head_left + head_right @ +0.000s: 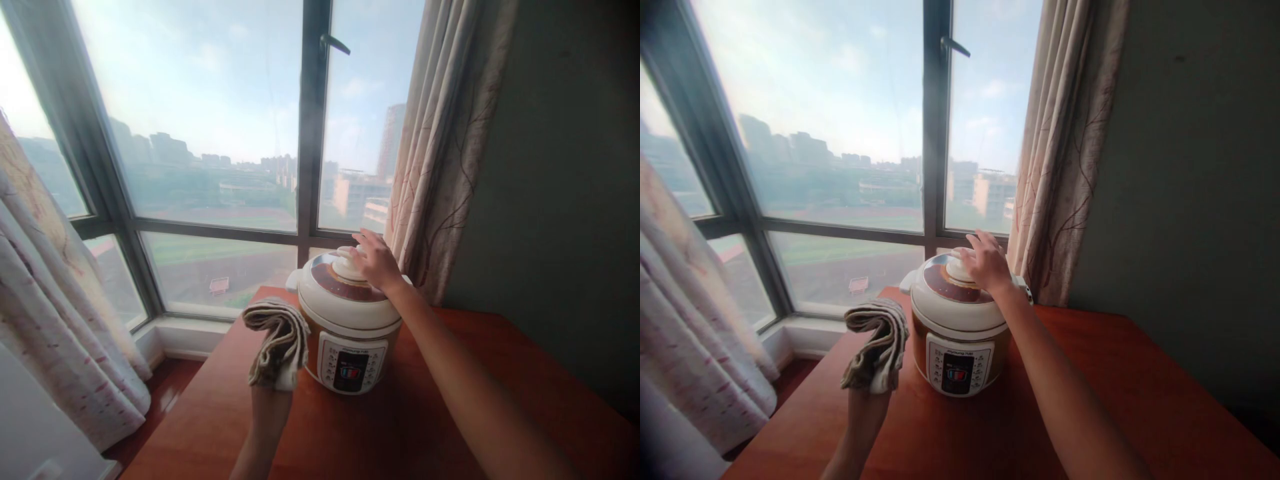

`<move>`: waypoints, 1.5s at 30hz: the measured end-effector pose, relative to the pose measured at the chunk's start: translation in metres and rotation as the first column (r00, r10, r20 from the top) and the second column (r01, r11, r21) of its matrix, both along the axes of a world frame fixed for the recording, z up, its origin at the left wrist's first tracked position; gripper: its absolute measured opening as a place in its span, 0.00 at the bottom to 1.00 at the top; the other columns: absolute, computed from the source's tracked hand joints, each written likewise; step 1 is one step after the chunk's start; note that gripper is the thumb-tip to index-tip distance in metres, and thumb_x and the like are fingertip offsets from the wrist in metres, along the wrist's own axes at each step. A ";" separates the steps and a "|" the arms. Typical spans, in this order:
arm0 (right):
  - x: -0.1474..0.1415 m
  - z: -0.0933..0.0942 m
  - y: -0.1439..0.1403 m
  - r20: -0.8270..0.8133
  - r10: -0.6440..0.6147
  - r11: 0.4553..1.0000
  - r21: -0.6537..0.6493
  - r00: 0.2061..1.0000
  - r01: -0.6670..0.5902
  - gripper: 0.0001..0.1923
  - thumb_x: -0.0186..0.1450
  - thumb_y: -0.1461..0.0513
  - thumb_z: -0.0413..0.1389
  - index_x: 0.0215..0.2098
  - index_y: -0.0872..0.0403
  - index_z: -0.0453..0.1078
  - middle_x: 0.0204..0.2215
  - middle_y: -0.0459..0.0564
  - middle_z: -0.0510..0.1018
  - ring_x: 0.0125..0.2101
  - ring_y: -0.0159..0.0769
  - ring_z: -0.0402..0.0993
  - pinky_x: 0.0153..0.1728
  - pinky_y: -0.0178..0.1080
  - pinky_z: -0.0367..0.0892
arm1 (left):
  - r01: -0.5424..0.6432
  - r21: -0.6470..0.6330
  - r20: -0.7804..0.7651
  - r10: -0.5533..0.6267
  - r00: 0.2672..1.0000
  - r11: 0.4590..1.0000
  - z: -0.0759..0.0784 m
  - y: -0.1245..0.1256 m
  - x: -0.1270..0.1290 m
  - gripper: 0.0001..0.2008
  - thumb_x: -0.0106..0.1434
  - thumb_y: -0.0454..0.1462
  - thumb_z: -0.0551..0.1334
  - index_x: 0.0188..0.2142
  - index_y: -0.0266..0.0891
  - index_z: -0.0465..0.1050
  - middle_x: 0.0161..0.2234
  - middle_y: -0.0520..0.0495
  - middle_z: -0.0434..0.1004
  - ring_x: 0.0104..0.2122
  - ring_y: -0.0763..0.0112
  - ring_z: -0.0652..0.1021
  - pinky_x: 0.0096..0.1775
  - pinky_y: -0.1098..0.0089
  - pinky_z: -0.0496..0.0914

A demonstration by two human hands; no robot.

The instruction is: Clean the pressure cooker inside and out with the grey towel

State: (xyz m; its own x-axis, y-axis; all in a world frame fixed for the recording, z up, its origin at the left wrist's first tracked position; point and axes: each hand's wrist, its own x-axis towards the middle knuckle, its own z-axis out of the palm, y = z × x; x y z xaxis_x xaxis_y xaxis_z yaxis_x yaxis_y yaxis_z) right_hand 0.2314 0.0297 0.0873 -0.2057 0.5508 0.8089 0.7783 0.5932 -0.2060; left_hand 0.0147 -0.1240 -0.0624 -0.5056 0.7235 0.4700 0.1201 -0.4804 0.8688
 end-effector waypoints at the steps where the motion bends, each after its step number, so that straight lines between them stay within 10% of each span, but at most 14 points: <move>1: -0.001 -0.004 0.004 0.031 -0.004 1.000 -0.024 0.999 0.005 0.24 0.69 0.55 0.52 0.57 0.60 0.72 0.61 0.65 0.69 0.63 0.52 0.62 0.63 0.54 0.58 | 0.049 0.022 -0.071 -0.047 0.996 0.999 -0.005 0.002 0.011 0.09 0.52 0.40 0.70 0.34 0.42 0.81 0.43 0.42 0.82 0.49 0.50 0.78 0.58 0.48 0.68; 6: -0.005 -0.013 0.009 0.067 0.041 0.997 -0.075 0.997 -0.036 0.23 0.68 0.55 0.53 0.55 0.60 0.74 0.58 0.63 0.73 0.60 0.50 0.67 0.63 0.51 0.60 | 0.095 0.111 -0.261 -0.063 0.963 0.989 -0.032 -0.003 0.052 0.25 0.62 0.38 0.62 0.59 0.44 0.70 0.59 0.38 0.70 0.58 0.51 0.73 0.58 0.52 0.68; 15: -0.003 -0.006 0.003 0.065 0.110 0.990 -0.096 0.992 -0.104 0.18 0.68 0.57 0.53 0.51 0.58 0.76 0.50 0.58 0.80 0.52 0.46 0.75 0.58 0.46 0.65 | -0.076 0.176 -0.718 0.181 0.672 0.981 -0.039 0.000 0.064 0.51 0.49 0.30 0.65 0.71 0.37 0.46 0.70 0.26 0.44 0.67 0.29 0.53 0.57 0.32 0.61; 20: -0.002 -0.008 0.006 0.059 0.093 0.990 -0.109 0.994 -0.087 0.19 0.68 0.58 0.53 0.51 0.59 0.75 0.51 0.59 0.80 0.52 0.47 0.75 0.58 0.47 0.65 | -0.058 0.238 -0.607 0.195 0.771 0.970 -0.030 0.027 0.053 0.54 0.50 0.39 0.69 0.71 0.37 0.44 0.69 0.26 0.46 0.66 0.30 0.55 0.57 0.35 0.62; 30: -0.002 -0.009 0.008 0.066 0.035 0.989 -0.146 0.997 -0.025 0.19 0.70 0.58 0.51 0.53 0.59 0.74 0.51 0.59 0.79 0.54 0.46 0.74 0.58 0.45 0.65 | -0.019 0.150 -0.045 0.026 0.999 0.989 0.013 0.083 0.036 0.25 0.64 0.42 0.64 0.60 0.43 0.67 0.62 0.40 0.68 0.64 0.56 0.67 0.65 0.56 0.57; 36: -0.004 -0.009 0.006 0.070 0.009 0.987 -0.158 0.997 0.002 0.20 0.71 0.57 0.50 0.54 0.59 0.74 0.51 0.59 0.79 0.55 0.45 0.73 0.59 0.44 0.63 | 0.090 -0.026 0.179 -0.084 0.980 0.996 -0.004 0.089 0.025 0.22 0.65 0.47 0.62 0.57 0.46 0.71 0.60 0.45 0.72 0.63 0.59 0.68 0.63 0.61 0.62; 45: -0.004 -0.007 0.004 0.049 0.006 0.987 -0.163 0.999 0.002 0.18 0.70 0.58 0.51 0.52 0.57 0.74 0.51 0.58 0.79 0.54 0.45 0.74 0.59 0.44 0.64 | 0.002 -0.348 0.154 0.055 0.987 0.937 -0.042 0.098 -0.005 0.22 0.54 0.39 0.69 0.49 0.38 0.77 0.50 0.39 0.80 0.51 0.55 0.79 0.54 0.58 0.70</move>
State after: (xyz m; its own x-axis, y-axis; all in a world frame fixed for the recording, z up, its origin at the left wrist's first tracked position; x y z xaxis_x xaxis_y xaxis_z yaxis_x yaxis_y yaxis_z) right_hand 0.2269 0.0340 0.0798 -0.2446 0.6738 0.6972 0.7885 0.5567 -0.2614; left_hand 0.0097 -0.0265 -0.1045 -0.5739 0.8121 0.1050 -0.0245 -0.1452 0.9891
